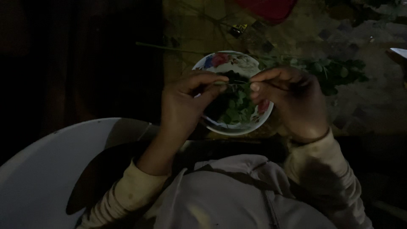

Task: The person plucks small green leaves from stems by hand and places them into a small floral-patterned bowl. The person continues to separate leaves from stems and accumulate them in the bowl.

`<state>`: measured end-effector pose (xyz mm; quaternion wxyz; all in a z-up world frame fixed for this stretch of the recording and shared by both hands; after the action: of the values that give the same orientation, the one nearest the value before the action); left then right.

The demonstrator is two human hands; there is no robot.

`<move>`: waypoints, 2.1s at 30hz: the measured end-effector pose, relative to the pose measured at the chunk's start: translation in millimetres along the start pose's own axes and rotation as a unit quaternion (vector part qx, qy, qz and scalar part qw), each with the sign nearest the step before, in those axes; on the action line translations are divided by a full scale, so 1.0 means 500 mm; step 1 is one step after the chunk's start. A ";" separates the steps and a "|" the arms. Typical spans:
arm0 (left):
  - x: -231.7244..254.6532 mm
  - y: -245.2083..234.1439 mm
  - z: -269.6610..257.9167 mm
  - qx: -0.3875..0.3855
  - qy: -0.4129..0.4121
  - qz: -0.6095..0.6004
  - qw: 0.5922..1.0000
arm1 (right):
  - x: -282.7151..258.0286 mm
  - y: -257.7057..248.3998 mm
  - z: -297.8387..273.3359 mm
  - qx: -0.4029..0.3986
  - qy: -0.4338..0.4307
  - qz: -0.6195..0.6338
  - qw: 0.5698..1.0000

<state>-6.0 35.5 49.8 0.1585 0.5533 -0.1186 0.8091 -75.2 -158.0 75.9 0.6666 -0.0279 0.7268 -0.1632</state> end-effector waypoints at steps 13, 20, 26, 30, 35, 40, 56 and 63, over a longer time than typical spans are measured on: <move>0.064 0.034 0.004 -0.057 0.121 0.035 0.990 | -0.012 -0.001 0.000 0.028 0.025 -0.082 0.996; 0.031 0.022 -0.011 -0.020 0.089 0.021 0.996 | -0.037 0.033 -0.002 -0.024 -0.012 -0.052 0.998; 0.046 0.021 -0.012 0.018 0.112 0.062 0.992 | -0.040 0.047 0.012 -0.020 0.017 -0.102 0.994; 0.061 0.024 -0.008 0.001 0.126 0.135 0.983 | -0.064 0.053 0.014 -0.031 -0.037 -0.077 0.996; 0.061 0.034 -0.009 -0.022 0.110 0.127 0.986 | -0.061 0.045 0.011 -0.046 -0.009 -0.115 0.992; 0.053 0.001 -0.002 0.034 0.078 0.090 0.992 | -0.058 0.007 0.017 -0.027 0.039 -0.181 0.982; 0.053 0.013 0.019 0.013 0.070 0.081 0.994 | -0.022 0.003 0.012 -0.008 0.001 -0.132 0.991; -0.033 0.098 0.048 -0.092 -0.077 -0.007 0.993 | -0.052 -0.003 -0.010 0.035 -0.054 -0.183 0.981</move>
<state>1.4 -20.4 42.2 0.2047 0.5975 -0.2003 0.7489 -77.5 -151.6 101.6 0.6641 -0.1463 0.6664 -0.3059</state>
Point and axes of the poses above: each hand's wrist, its own z-axis towards the middle knuckle, its own y-axis out of the palm, x = y × z, the point moved 10 cm from there along z, towards the middle knuckle, and after that the axes turned 7 degrees about y, right-handed, at the moved point
